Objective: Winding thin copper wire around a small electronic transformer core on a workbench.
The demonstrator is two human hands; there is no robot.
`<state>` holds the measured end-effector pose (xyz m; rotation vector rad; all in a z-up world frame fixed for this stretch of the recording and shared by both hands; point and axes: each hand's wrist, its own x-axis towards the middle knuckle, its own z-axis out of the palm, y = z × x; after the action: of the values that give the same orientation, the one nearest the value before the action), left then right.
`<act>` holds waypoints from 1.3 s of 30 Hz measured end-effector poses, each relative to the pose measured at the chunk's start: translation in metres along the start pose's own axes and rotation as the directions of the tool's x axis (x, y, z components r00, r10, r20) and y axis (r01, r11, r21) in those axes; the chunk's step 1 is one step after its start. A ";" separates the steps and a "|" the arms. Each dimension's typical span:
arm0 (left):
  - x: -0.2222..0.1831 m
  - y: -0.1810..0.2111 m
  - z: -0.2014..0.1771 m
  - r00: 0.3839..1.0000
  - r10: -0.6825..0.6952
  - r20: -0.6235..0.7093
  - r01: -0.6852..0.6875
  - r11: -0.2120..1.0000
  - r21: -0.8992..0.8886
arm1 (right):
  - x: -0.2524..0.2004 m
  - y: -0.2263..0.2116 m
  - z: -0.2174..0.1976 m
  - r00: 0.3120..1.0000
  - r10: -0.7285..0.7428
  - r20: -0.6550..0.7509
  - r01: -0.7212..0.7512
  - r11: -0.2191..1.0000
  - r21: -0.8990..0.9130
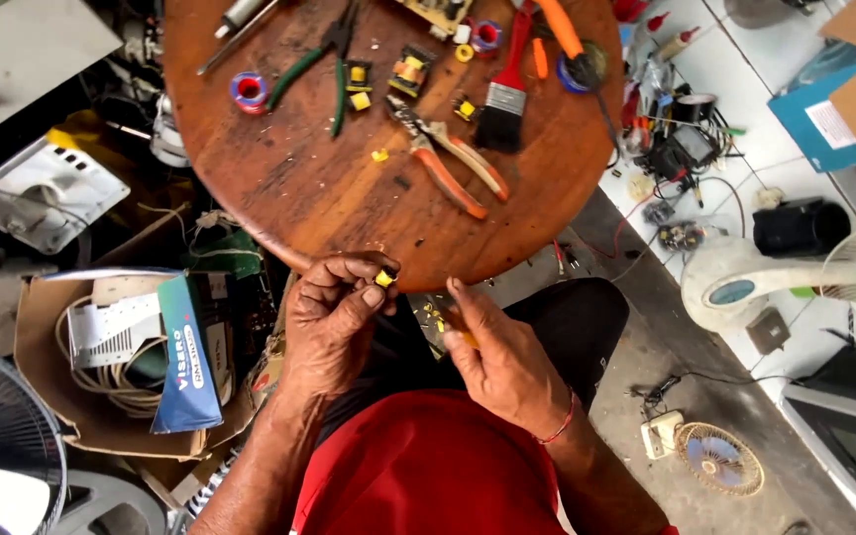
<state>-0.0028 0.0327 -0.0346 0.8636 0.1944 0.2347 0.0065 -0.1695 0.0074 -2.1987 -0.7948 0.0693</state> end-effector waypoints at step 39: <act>-0.017 -0.047 -0.002 0.986 -0.131 0.098 0.133 0.991 -0.013 | -0.006 -0.026 -0.023 0.993 -0.045 -0.113 0.008 0.952 -0.305</act>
<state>-0.0141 0.0002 -0.0708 0.8376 0.1578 0.0701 -0.0051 -0.1744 0.0403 -2.4539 -0.8106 -0.2101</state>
